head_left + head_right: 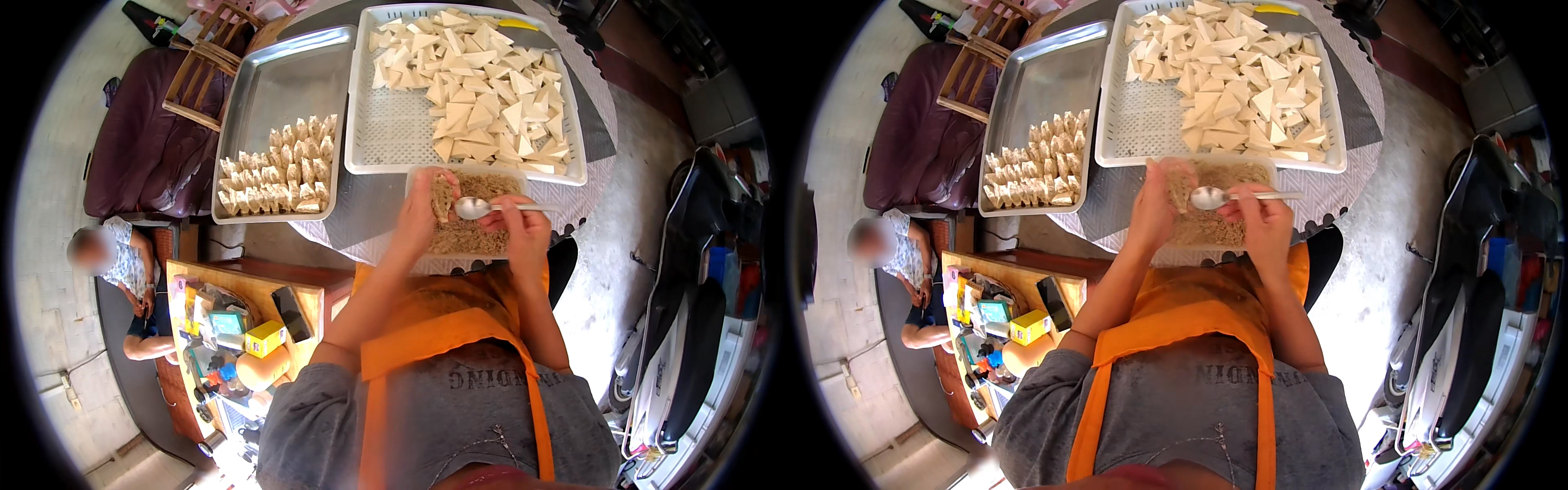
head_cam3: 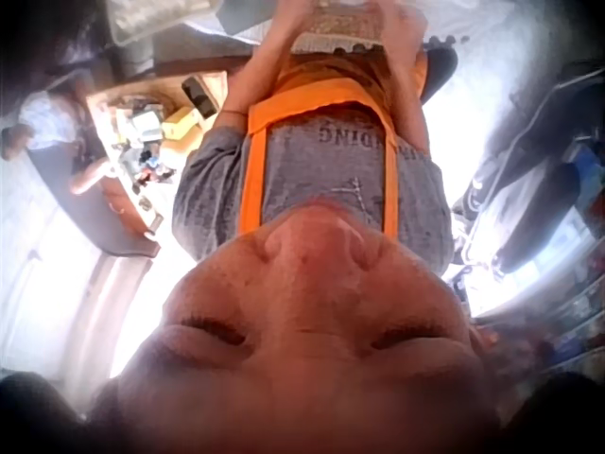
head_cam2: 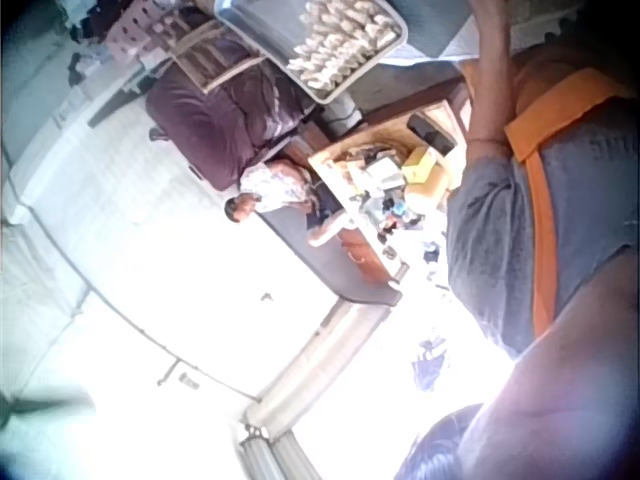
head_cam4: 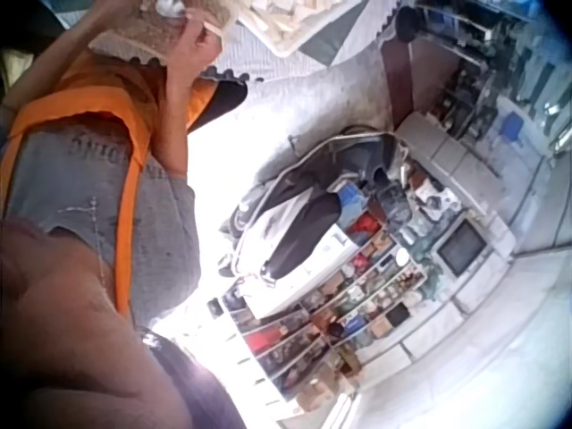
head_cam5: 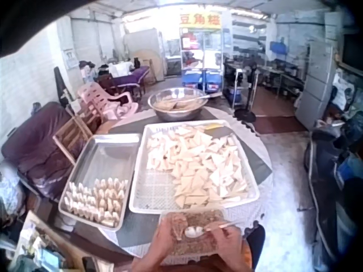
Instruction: The person fills triangular dough wrappers with a grain-based mixture using a spoon. They fold the wrappers to seal the filling and place the finished items onto a metal tray. The process is repeated continuously throughout the clip.
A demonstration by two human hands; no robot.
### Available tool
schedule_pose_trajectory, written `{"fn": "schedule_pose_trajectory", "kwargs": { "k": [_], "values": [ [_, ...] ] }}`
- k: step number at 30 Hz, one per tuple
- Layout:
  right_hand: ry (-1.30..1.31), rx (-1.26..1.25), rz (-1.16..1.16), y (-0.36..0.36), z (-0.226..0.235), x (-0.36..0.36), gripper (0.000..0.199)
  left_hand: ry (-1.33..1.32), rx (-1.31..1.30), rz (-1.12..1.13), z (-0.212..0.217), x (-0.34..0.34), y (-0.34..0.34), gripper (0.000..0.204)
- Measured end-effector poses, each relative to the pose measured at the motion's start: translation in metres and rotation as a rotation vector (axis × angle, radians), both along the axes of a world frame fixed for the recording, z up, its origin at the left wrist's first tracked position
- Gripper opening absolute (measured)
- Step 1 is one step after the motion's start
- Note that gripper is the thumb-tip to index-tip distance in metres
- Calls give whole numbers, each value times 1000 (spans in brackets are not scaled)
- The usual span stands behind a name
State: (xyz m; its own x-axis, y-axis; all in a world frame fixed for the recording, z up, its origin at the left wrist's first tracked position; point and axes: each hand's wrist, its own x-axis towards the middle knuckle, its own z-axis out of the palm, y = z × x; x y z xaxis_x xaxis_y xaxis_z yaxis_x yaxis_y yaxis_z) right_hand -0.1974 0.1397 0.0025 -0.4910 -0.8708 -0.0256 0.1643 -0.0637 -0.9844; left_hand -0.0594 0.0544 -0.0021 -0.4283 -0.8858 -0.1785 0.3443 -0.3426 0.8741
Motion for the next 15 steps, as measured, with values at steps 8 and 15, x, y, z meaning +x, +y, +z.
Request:
{"fn": "schedule_pose_trajectory", "kwargs": {
  "k": [8,15],
  "values": [
    [205,44,-70,7,-22,-15,18,-112,7,-198,0,0,4,43],
    [378,68,-18,4,-24,-8,18,-3,-22,-91,-5,2,6,49]
  ]
}}
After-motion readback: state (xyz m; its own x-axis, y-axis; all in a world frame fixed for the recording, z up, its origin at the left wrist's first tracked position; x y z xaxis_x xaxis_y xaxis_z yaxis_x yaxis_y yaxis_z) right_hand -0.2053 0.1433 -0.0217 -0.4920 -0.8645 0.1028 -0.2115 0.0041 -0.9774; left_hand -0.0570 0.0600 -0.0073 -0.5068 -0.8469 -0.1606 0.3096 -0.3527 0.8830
